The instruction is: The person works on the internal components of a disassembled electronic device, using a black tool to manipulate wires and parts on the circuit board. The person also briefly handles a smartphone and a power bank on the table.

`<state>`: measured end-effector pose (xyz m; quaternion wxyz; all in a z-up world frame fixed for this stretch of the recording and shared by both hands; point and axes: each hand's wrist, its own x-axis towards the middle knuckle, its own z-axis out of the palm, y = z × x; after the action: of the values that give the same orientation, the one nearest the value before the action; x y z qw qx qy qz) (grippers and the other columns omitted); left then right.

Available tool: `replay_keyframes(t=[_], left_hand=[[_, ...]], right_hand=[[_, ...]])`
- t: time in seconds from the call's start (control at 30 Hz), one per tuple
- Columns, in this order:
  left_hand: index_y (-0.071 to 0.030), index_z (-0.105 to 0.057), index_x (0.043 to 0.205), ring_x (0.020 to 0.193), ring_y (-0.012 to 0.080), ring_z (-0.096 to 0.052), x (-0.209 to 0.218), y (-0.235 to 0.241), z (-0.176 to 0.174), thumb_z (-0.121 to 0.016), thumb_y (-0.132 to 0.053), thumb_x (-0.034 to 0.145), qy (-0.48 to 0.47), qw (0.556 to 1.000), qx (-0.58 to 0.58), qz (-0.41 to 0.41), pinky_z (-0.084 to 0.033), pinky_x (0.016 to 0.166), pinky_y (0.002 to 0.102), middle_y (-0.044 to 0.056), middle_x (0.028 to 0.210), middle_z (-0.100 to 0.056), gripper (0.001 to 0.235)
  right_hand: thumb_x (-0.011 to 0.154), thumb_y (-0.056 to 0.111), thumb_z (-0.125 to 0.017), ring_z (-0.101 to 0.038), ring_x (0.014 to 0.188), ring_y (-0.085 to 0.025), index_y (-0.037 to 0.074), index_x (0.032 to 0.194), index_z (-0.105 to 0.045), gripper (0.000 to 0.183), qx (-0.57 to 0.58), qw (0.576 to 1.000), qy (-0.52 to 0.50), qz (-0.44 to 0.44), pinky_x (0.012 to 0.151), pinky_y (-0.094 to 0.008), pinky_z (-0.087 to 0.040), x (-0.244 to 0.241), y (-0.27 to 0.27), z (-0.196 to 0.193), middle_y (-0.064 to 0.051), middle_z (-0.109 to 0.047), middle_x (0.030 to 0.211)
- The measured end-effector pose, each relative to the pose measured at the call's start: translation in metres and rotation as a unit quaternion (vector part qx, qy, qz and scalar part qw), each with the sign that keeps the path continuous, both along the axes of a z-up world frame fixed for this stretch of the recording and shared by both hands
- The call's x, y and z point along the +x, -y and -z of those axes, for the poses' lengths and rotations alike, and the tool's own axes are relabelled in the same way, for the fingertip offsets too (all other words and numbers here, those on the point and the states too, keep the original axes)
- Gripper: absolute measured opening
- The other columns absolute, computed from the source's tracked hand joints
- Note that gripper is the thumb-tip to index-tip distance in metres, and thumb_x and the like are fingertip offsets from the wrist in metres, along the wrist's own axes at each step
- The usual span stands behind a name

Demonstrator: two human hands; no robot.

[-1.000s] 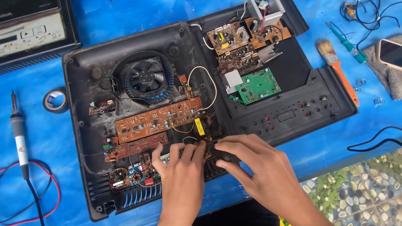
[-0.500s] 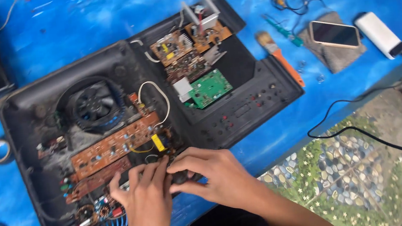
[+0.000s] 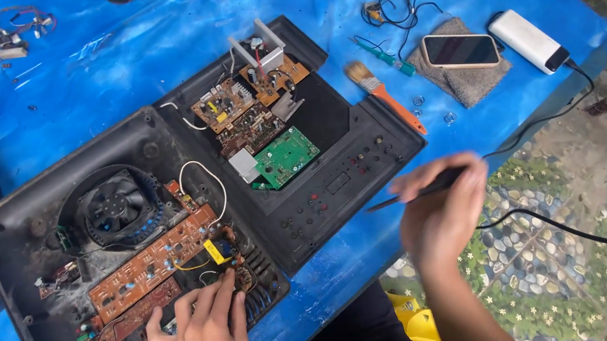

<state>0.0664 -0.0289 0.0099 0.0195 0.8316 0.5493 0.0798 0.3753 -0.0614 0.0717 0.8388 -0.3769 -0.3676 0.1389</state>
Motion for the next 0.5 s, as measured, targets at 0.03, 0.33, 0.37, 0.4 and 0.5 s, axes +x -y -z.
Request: replay_keyframes(t=[0.03, 0.33, 0.37, 0.4, 0.5], left_hand=[[-0.035, -0.071, 0.129, 0.121, 0.0197, -0.058, 0.001, 0.001, -0.001, -0.065, -0.043, 0.090, 0.000, 1.000, 0.007, -0.006, -0.021, 0.116, 0.065, -0.015, 0.117, -0.071, 0.040], [-0.046, -0.069, 0.126, 0.125, 0.0130, -0.060, 0.006, 0.002, 0.003, -0.053, -0.050, 0.095, -0.087, 0.995, 0.027, -0.049, -0.025, 0.126, 0.056, -0.020, 0.116, -0.070, 0.035], [-0.052, -0.066, 0.127, 0.128, 0.0105, -0.058, 0.008, 0.000, -0.002, -0.049, -0.054, 0.095, -0.126, 0.990, -0.017, -0.053, -0.027, 0.127, 0.056, -0.024, 0.118, -0.068, 0.036], [-0.052, -0.066, 0.127, 0.128, 0.0105, -0.058, 0.003, -0.003, 0.004, -0.049, -0.054, 0.095, -0.124, 0.991, -0.015, -0.050, -0.027, 0.127, 0.056, -0.024, 0.118, -0.068, 0.036], [-0.051, -0.076, 0.112, 0.116, 0.0057, -0.064, -0.008, -0.014, 0.039, -0.051, -0.051, 0.094, -0.094, 0.995, -0.020, -0.041, -0.027, 0.133, 0.051, -0.026, 0.098, -0.077, 0.031]], right_hand=[[0.116, 0.032, -0.046, -0.055, 0.062, -0.022, 0.013, 0.119, -0.052, 0.021, -0.009, 0.997, -0.058, 0.055, 0.059, -0.039, -0.052, 0.027, -0.004, 0.008, -0.008, -0.056, 0.084], [0.106, 0.023, -0.058, -0.069, 0.087, -0.024, 0.019, 0.116, -0.057, 0.011, -0.225, 0.852, -0.013, 0.473, 0.042, -0.035, -0.044, 0.361, -0.025, 0.068, -0.009, -0.066, 0.124], [0.106, 0.019, -0.056, -0.071, 0.094, -0.027, 0.025, 0.114, -0.054, 0.010, -0.323, 0.823, 0.006, 0.467, 0.046, -0.039, -0.044, 0.401, -0.025, 0.068, -0.007, -0.065, 0.136], [0.106, 0.019, -0.056, -0.071, 0.094, -0.027, 0.025, 0.114, -0.054, 0.010, -0.321, 0.822, 0.006, 0.470, 0.046, -0.039, -0.044, 0.421, -0.017, 0.064, -0.007, -0.065, 0.136], [0.104, 0.019, -0.065, -0.064, 0.087, -0.032, 0.019, 0.139, -0.050, 0.038, -0.532, 0.756, 0.102, 0.366, 0.051, -0.040, -0.059, 0.461, -0.002, 0.037, -0.020, -0.052, 0.134]])
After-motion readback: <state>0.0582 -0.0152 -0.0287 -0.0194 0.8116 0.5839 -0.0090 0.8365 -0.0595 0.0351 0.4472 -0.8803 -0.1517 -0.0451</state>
